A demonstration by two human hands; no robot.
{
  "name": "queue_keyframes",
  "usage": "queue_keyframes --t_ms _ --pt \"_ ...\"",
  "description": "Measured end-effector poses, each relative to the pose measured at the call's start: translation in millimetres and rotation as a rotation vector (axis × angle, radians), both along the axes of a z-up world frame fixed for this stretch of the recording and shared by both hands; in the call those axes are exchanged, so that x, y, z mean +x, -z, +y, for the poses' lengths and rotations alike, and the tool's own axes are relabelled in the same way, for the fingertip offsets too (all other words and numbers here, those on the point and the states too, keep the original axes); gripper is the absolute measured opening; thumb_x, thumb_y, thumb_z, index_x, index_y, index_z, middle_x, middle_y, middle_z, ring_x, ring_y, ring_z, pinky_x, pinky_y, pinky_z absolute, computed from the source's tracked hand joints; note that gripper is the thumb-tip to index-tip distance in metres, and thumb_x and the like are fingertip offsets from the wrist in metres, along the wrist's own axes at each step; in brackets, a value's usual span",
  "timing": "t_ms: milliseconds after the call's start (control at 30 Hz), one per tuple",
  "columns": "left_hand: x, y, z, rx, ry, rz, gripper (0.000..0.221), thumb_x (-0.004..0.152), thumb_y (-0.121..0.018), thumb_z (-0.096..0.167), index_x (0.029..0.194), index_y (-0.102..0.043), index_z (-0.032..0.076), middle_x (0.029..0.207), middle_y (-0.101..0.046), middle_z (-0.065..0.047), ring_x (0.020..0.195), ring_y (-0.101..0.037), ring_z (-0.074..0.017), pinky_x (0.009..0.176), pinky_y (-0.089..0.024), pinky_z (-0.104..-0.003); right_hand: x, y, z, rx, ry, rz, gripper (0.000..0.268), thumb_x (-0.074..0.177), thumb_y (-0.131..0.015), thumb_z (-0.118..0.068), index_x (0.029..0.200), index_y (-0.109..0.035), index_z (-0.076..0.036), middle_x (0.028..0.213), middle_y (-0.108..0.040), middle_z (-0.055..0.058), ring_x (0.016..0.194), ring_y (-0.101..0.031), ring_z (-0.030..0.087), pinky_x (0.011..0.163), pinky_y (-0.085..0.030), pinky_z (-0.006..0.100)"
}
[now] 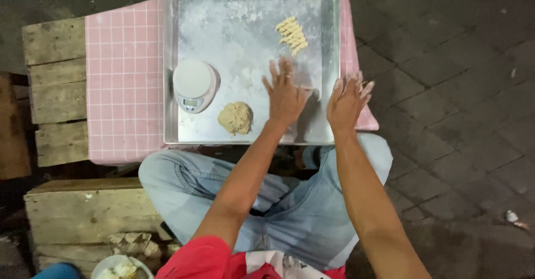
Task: A person is sitting on the floor, taking small pieces of dough, rolling them into thin strips, and twisting them into a specific shape on a metal tray.
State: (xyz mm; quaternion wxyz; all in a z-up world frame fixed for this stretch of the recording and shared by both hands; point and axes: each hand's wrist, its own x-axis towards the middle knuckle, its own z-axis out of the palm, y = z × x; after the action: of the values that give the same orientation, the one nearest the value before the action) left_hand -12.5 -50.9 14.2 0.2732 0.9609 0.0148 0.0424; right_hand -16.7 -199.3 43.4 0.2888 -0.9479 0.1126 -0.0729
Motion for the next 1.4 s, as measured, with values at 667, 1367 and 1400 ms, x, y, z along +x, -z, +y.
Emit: queue_keyframes --t_ms 667,1367,1400 --pt "-69.1 2.0 50.5 0.494 0.285 0.334 0.072 0.109 -0.033 0.044 0.169 0.002 0.025 0.174 0.016 0.001 0.159 0.014 -0.0378 0.124 0.010 -0.064 -48.4 7.7 34.6 -0.354 -0.640 0.337 0.078 0.108 -0.012 -0.067 0.162 -0.033 -0.014 0.172 -0.022 0.012 0.160 -0.003 0.039 0.126 0.006 0.065" --pt "21.4 0.7 79.4 0.452 0.142 -0.353 0.024 0.102 -0.066 0.027 0.093 -0.070 0.006 0.089 -0.064 -0.009 0.106 -0.059 -0.0255 0.118 -0.023 -0.062 25.7 11.0 40.4 -0.284 -0.484 -0.400 0.009 0.094 -0.080 -0.025 0.103 -0.080 -0.023 0.115 -0.078 0.003 0.125 -0.067 0.024 0.124 -0.031 0.043" --pt "21.0 3.9 79.1 0.438 0.176 -0.330 0.016 0.100 -0.067 0.023 0.098 -0.070 0.007 0.098 -0.063 -0.009 0.112 -0.056 -0.0272 0.117 -0.020 -0.065 24.4 19.0 40.7 -0.280 -0.495 -0.352 0.013 0.096 -0.076 -0.022 0.109 -0.080 -0.020 0.119 -0.077 0.006 0.128 -0.064 0.026 0.125 -0.029 0.047"
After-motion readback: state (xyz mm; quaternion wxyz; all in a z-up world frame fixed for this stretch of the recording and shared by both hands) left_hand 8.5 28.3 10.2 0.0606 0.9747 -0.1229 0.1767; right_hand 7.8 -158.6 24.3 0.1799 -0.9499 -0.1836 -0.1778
